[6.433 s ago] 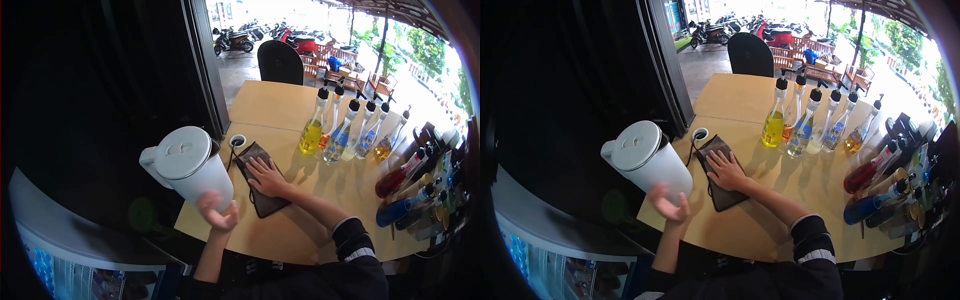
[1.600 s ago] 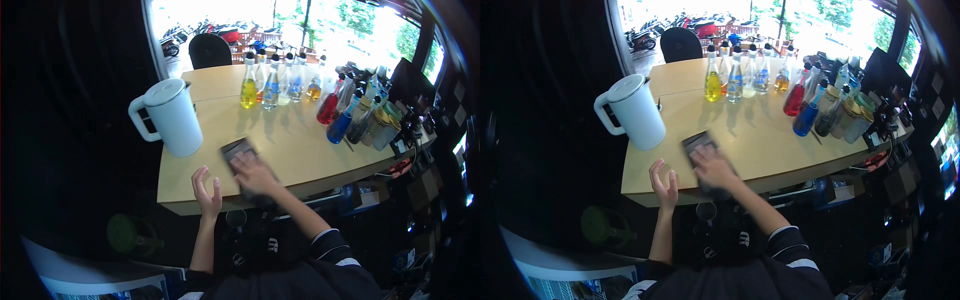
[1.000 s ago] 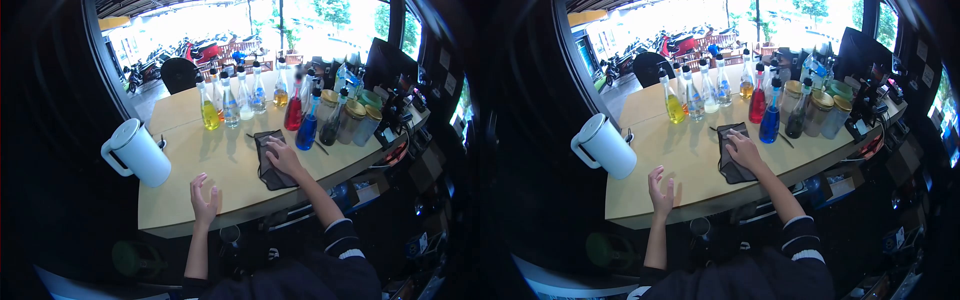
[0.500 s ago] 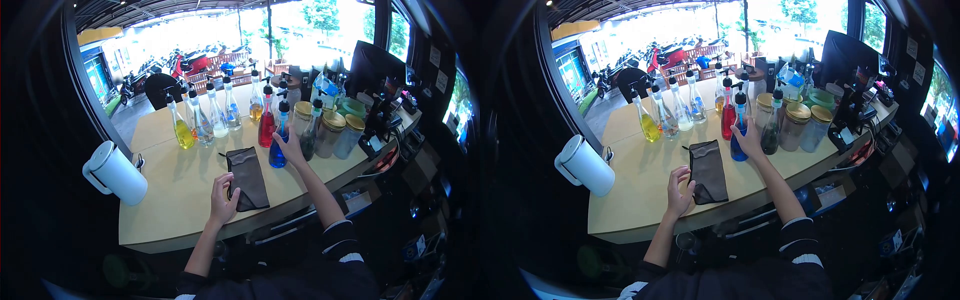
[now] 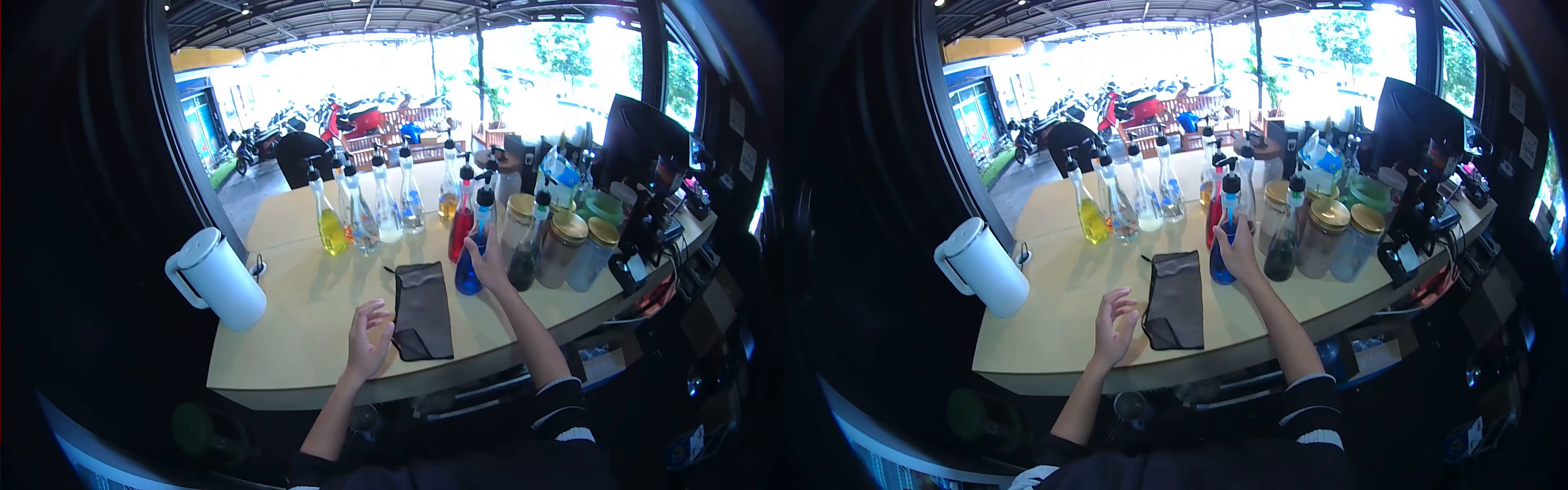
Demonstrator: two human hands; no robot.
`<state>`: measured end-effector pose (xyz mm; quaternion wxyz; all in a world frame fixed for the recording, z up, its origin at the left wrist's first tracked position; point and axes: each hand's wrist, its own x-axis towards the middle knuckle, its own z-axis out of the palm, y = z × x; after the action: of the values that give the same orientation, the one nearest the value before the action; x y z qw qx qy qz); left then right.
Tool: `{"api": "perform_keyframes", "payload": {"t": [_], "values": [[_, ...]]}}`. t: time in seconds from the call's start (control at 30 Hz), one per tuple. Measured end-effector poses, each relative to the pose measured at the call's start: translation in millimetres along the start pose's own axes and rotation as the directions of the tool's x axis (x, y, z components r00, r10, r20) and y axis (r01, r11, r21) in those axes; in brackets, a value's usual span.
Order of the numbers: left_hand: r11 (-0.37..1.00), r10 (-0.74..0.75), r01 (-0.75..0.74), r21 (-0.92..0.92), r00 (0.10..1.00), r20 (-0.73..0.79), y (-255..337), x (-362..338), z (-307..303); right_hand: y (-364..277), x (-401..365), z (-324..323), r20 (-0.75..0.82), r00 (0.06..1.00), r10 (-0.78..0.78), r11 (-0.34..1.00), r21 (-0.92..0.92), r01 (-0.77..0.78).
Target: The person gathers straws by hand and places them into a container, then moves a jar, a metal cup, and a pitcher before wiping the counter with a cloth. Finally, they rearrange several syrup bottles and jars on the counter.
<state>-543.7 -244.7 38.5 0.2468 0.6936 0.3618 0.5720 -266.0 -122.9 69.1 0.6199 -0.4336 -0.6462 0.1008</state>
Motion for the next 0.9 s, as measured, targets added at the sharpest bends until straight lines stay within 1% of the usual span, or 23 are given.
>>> {"api": "perform_keyframes", "payload": {"t": [0.03, 0.1, 0.13, 0.17, 0.23, 0.27, 0.3, 0.37, 0.4, 0.43, 0.5, 0.53, 0.57, 0.63, 0.67, 0.7, 0.77, 0.8, 0.83, 0.87, 0.9], "values": [[1.0, 0.01, -0.01, 0.009, 1.0, -0.007, 0, 1, -2, -11, 4, 2, -0.002, 1.0, -0.011, 1.0, 0.01, 0.011], [0.999, -0.019, 0.02, -0.038, 1.0, 0.007, 2, 3, -8, -35, 10, 4, 0.047, 0.998, -0.036, 0.999, 0.035, 0.034], [0.999, -0.028, 0.029, -0.038, 0.999, 0.016, 2, 4, -11, -47, 14, 7, 0.095, 0.995, -0.003, 0.997, 0.071, -0.004], [0.999, -0.029, 0.029, -0.031, 1.0, 0.006, 0, 6, -14, -57, 18, 12, 0.102, 0.995, -0.009, 0.997, 0.08, 0.0], [0.994, -0.054, 0.056, -0.094, 0.998, 0.028, -6, 10, -20, -75, 23, 24, 0.167, 0.984, -0.068, 0.996, 0.07, 0.057], [0.991, -0.084, 0.089, -0.097, 0.995, 0.056, -11, 14, -25, -83, 24, 33, 0.196, 0.977, -0.079, 0.992, 0.113, 0.058], [0.991, -0.095, 0.099, -0.092, 0.994, 0.053, -12, 17, -29, -94, 22, 40, 0.203, 0.976, -0.073, 0.992, 0.118, 0.05], [0.995, -0.096, 0.098, -0.013, 0.992, 0.084, -12, 30, -34, -117, 22, 59, 0.304, 0.952, 0.021, 0.984, 0.164, -0.074], [0.988, -0.151, 0.15, 0.02, 0.981, 0.118, -9, 37, -39, -115, 21, 78, 0.246, 0.963, -0.113, 0.968, 0.248, 0.05], [0.988, -0.155, 0.153, 0.022, 0.982, 0.106, -11, 42, -42, -121, 20, 92, 0.256, 0.959, -0.118, 0.966, 0.253, 0.052], [0.994, -0.086, 0.081, 0.071, 0.994, 0.072, -19, 52, -47, -133, 16, 120, 0.403, 0.914, -0.055, 0.919, 0.378, -0.112], [1.0, 0.026, -0.026, 0.0, 0.999, 0.023, -24, 60, -51, -140, 14, 133, 0.458, 0.887, -0.063, 0.883, 0.439, -0.164], [1.0, 0.02, -0.02, 0.009, 1.0, 0.011, -30, 61, -61, -148, 13, 145, 0.468, 0.881, -0.069, 0.879, 0.446, -0.169], [0.971, -0.222, 0.215, 0.102, 0.973, 0.06, -18, 64, -85, -168, 10, 167, 0.525, 0.839, -0.143, 0.859, 0.487, -0.159], [0.982, -0.122, 0.123, 0.14, 0.992, -0.02, -25, 63, -94, -168, 12, 180, 0.507, 0.838, -0.202, 0.858, 0.504, -0.098], [0.98, -0.131, 0.133, 0.147, 0.991, -0.028, -32, 62, -104, -171, 15, 191, 0.514, 0.833, -0.204, 0.853, 0.51, -0.107], [0.984, -0.153, 0.158, 0.082, 0.986, -0.066, -48, 61, -124, -179, 22, 206, 0.633, 0.767, -0.106, 0.96, 0.265, -0.086], [0.982, -0.162, 0.168, 0.086, 0.984, -0.07, -55, 60, -134, -187, 23, 215, 0.601, 0.787, -0.142, 0.957, 0.287, -0.046], [0.982, -0.177, 0.18, 0.049, 0.981, -0.076, -62, 61, -143, -187, 24, 229, 0.605, 0.784, -0.14, 0.955, 0.29, -0.053], [0.982, -0.189, 0.191, 0.011, 0.979, -0.08, -69, 62, -152, -185, 25, 243, 0.588, 0.793, -0.159, 0.955, 0.294, -0.027], [0.981, -0.191, 0.193, 0.015, 0.978, -0.079, -77, 66, -161, -182, 28, 258, 0.568, 0.804, -0.179, 0.955, 0.298, 0.003]]}}
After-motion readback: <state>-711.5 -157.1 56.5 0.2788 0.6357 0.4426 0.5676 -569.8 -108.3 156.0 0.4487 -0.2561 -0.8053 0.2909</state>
